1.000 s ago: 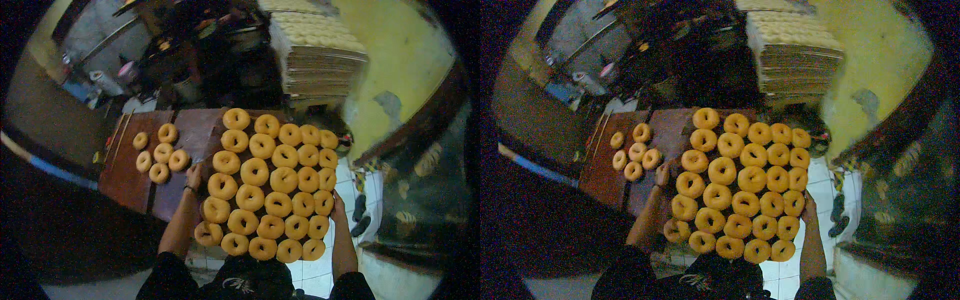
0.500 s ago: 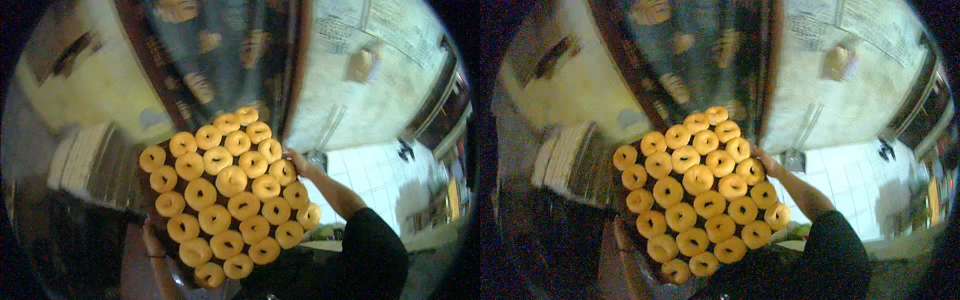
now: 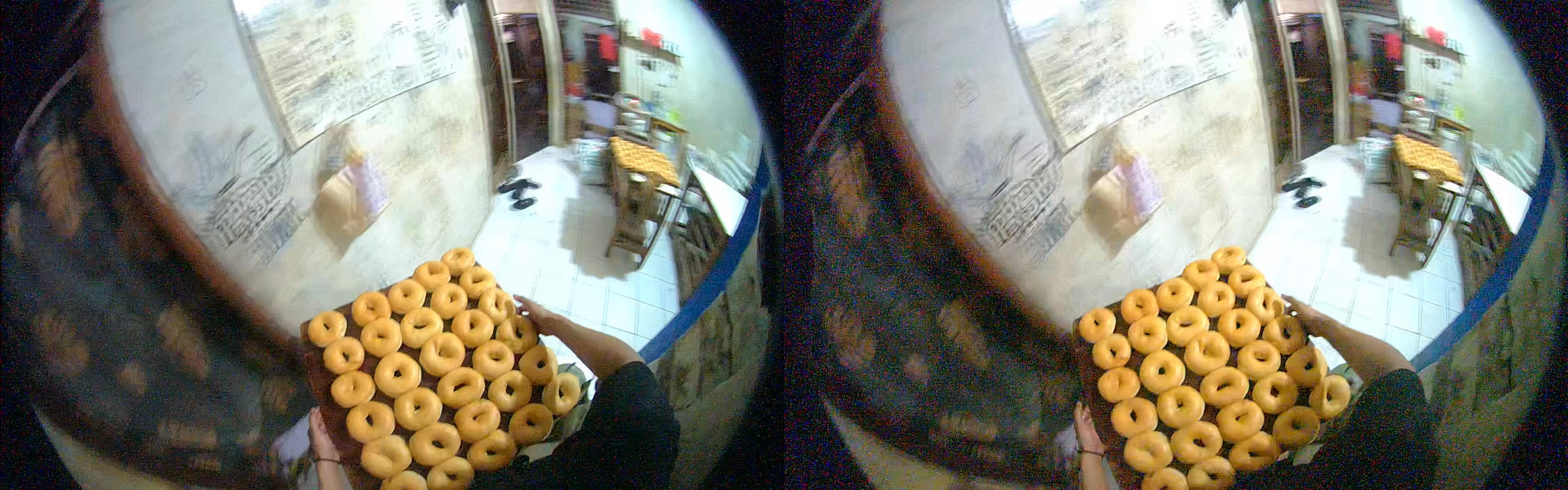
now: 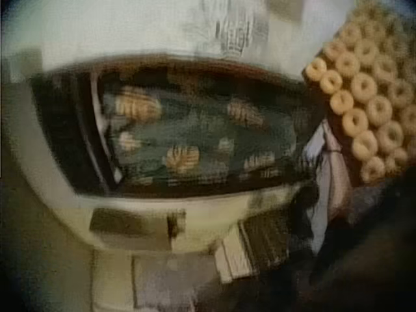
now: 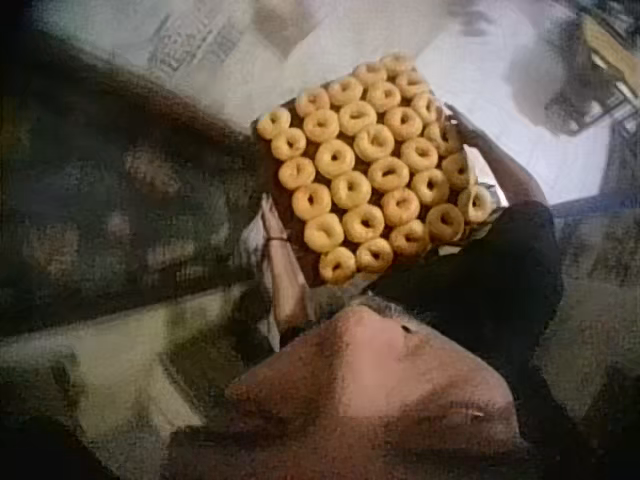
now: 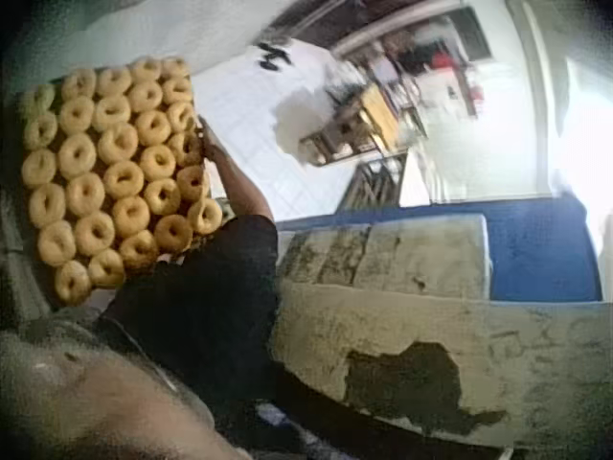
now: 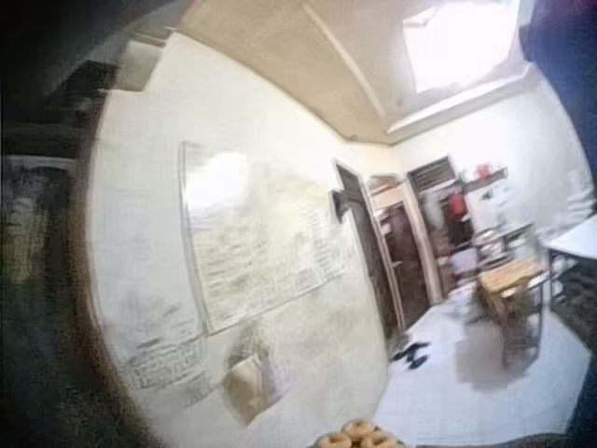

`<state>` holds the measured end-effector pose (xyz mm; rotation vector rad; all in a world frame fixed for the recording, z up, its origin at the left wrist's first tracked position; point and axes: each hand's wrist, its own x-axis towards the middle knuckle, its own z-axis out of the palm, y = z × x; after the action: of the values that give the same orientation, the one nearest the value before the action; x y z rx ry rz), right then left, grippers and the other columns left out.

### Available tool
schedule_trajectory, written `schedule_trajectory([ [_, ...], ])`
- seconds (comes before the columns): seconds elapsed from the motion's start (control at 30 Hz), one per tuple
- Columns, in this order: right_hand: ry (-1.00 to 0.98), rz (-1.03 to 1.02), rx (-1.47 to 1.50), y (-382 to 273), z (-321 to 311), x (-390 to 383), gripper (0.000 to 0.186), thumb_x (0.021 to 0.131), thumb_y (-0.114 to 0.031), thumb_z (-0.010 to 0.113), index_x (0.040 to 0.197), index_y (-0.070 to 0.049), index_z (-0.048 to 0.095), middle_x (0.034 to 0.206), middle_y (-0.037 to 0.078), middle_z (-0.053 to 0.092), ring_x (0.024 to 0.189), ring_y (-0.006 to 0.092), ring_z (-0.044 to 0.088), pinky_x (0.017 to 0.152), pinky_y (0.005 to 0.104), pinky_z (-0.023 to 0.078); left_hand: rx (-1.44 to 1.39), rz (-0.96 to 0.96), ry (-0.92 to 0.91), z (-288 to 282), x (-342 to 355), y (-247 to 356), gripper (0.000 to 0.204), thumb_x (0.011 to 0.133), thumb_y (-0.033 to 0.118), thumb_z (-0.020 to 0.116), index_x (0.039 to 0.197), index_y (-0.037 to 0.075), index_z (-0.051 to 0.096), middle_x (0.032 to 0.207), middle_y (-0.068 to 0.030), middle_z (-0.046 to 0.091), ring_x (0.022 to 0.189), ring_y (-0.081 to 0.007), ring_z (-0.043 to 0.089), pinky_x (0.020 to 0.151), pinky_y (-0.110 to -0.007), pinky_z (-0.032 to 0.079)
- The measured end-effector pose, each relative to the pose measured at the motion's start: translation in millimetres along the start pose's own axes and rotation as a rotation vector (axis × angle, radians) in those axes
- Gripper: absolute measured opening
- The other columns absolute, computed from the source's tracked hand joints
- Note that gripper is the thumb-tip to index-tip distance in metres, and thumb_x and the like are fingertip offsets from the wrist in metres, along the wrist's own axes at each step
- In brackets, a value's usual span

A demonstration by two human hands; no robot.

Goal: The person arranges fried donuts on a board, places the board into a storage rack, and then dips donuts into a chocolate glaze and sprinkles.

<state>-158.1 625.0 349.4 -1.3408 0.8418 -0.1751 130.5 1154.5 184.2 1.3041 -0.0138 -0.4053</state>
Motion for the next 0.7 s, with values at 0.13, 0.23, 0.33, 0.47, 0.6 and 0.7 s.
schedule_trajectory([
  [0.13, 0.1, 0.078, 0.224, 67.0, 65.9, -59.7, 0.073, 0.097, -0.068, 0.045, 0.121, 0.0, 0.056, 0.107, 0.021, 0.066, 0.091, 0.0274, 0.069, 0.09, 0.0427, 0.056, 0.233, -0.197, -0.072, -57.1, 38.4, 45.8, 0.096, 0.094, 0.071, 0.045, 0.157, 0.001, 0.029, 0.163, -0.0174, 0.027, 0.152, -0.0307, 0.022, 0.123, -0.048, 0.019],
  [0.23, 0.163, 0.003, 0.3, 35.4, -73.5, 44.4, 0.075, 0.097, -0.069, 0.045, 0.124, 0.001, 0.055, 0.113, 0.024, 0.064, 0.095, 0.0272, 0.068, 0.091, 0.0422, 0.056, 0.181, -0.174, -0.2, 129.2, 181.2, 19.5, 0.088, 0.095, 0.069, 0.047, 0.15, 0.001, 0.041, 0.151, -0.0178, 0.045, 0.139, -0.0297, 0.044, 0.116, -0.045, 0.034],
  [0.33, 0.278, 0.051, 0.446, 63.1, -96.8, 100.6, 0.084, 0.096, -0.07, 0.045, 0.139, 0.002, 0.046, 0.119, 0.024, 0.063, 0.107, 0.0275, 0.067, 0.097, 0.0446, 0.053, 0.132, -0.143, -0.412, 225.1, 249.9, 39.2, 0.075, 0.095, 0.065, 0.051, 0.136, 0.003, 0.057, 0.123, -0.0133, 0.067, 0.109, -0.024, 0.067, 0.097, -0.037, 0.052],
  [0.47, 0.417, 0.03, 0.536, 90.9, -147.2, 159.4, 0.101, 0.092, -0.075, 0.048, 0.157, -0.002, 0.024, 0.132, 0.026, 0.059, 0.122, 0.0327, 0.06, 0.106, 0.0498, 0.046, 0.229, -0.225, -0.658, 336.6, 407.4, -1.2, 0.073, 0.096, 0.063, 0.05, 0.135, 0.001, 0.058, 0.127, -0.0149, 0.065, 0.114, -0.0247, 0.064, 0.1, -0.038, 0.05],
  [0.6, 0.701, 0.043, 0.562, 99.4, -132.2, 154.0, 0.098, 0.091, -0.077, 0.047, 0.155, -0.004, 0.028, 0.13, 0.026, 0.061, 0.116, 0.036, 0.064, 0.104, 0.0516, 0.048, 0.442, -0.219, -0.666, 463.2, 449.0, -0.7, 0.075, 0.096, 0.061, 0.05, 0.14, 0.0, 0.054, 0.135, -0.0167, 0.06, 0.125, -0.0254, 0.057, 0.106, -0.041, 0.045],
  [0.7, 0.735, -0.104, 0.634, 106.1, -101.6, 149.6, 0.094, 0.094, -0.075, 0.045, 0.152, -0.001, 0.033, 0.127, 0.023, 0.063, 0.113, 0.0325, 0.067, 0.1, 0.0496, 0.054, 0.321, -0.211, -0.91, 499.8, 503.7, -19.5, 0.07, 0.098, 0.056, 0.05, 0.142, 0.002, 0.052, 0.137, -0.0163, 0.06, 0.126, -0.0248, 0.057, 0.108, -0.038, 0.045],
])
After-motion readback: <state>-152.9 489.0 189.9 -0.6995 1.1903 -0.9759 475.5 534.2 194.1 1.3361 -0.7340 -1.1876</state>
